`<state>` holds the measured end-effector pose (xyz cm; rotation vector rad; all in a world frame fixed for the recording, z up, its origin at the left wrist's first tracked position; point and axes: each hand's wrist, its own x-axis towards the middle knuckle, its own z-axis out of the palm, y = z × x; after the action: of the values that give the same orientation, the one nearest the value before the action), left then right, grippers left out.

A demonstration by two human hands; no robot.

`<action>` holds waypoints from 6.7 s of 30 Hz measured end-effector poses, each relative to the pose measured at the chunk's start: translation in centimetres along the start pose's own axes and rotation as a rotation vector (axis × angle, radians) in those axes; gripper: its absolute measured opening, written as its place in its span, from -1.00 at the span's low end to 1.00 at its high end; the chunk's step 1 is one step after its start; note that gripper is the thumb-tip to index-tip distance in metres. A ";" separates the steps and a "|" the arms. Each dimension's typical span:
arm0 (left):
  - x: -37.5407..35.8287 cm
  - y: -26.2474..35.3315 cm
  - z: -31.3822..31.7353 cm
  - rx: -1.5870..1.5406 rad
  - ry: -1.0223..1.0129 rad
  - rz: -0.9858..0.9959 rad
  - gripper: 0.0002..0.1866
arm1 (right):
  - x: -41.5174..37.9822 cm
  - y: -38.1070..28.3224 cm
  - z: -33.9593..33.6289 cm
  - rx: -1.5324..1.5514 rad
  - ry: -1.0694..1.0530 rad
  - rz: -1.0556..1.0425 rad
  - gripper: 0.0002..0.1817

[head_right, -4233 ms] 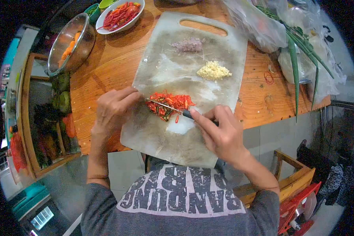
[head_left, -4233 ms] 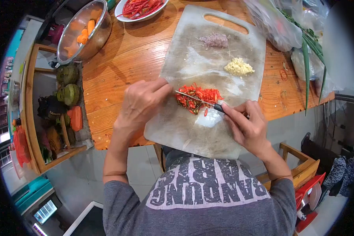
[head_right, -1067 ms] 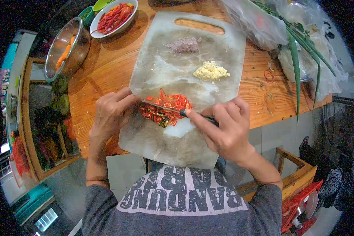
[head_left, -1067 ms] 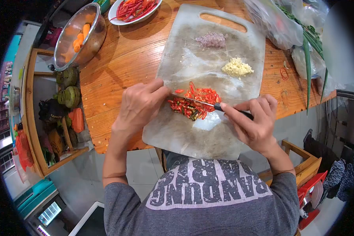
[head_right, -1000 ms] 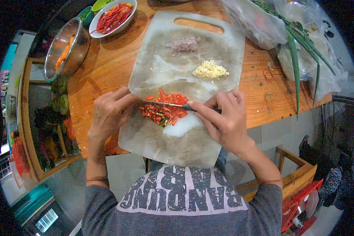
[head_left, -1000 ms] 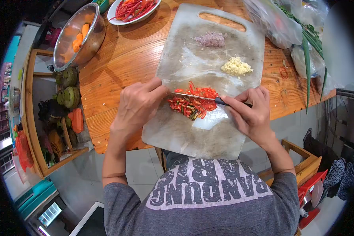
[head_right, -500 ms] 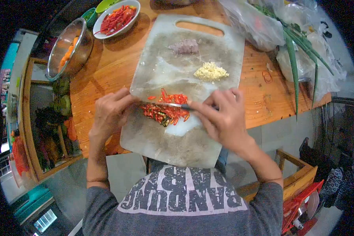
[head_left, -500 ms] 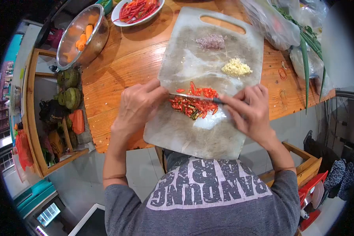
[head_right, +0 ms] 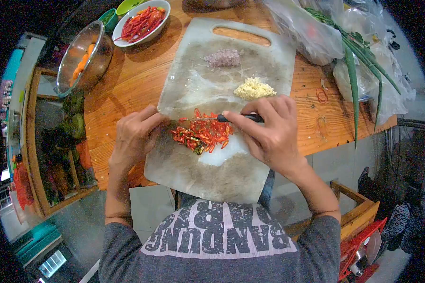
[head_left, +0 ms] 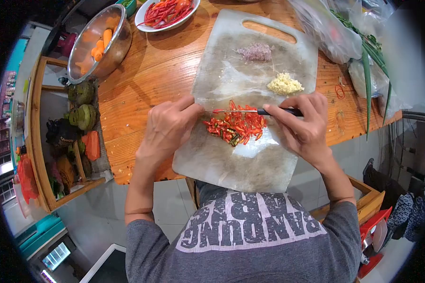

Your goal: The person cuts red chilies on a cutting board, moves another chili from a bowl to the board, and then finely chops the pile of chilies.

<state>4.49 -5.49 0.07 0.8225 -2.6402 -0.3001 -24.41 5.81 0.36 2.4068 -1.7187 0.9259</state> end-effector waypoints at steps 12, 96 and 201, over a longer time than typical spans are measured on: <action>-0.8 0.1 -0.5 -0.011 -0.075 -0.075 -0.84 | 0.3 -0.6 0.2 0.042 -0.052 0.030 -0.60; -1.5 1.4 -0.1 -0.239 -0.010 -0.140 -0.89 | 0.8 0.2 -0.9 0.055 -0.128 -0.131 -0.58; -1.7 1.7 0.1 -0.177 -0.051 -0.068 -0.87 | -1.8 -1.5 -0.4 -0.021 0.028 -0.135 -0.62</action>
<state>4.86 -3.16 -0.01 0.8571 -2.5897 -0.5716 -23.63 8.04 0.29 2.4486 -1.5261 0.9150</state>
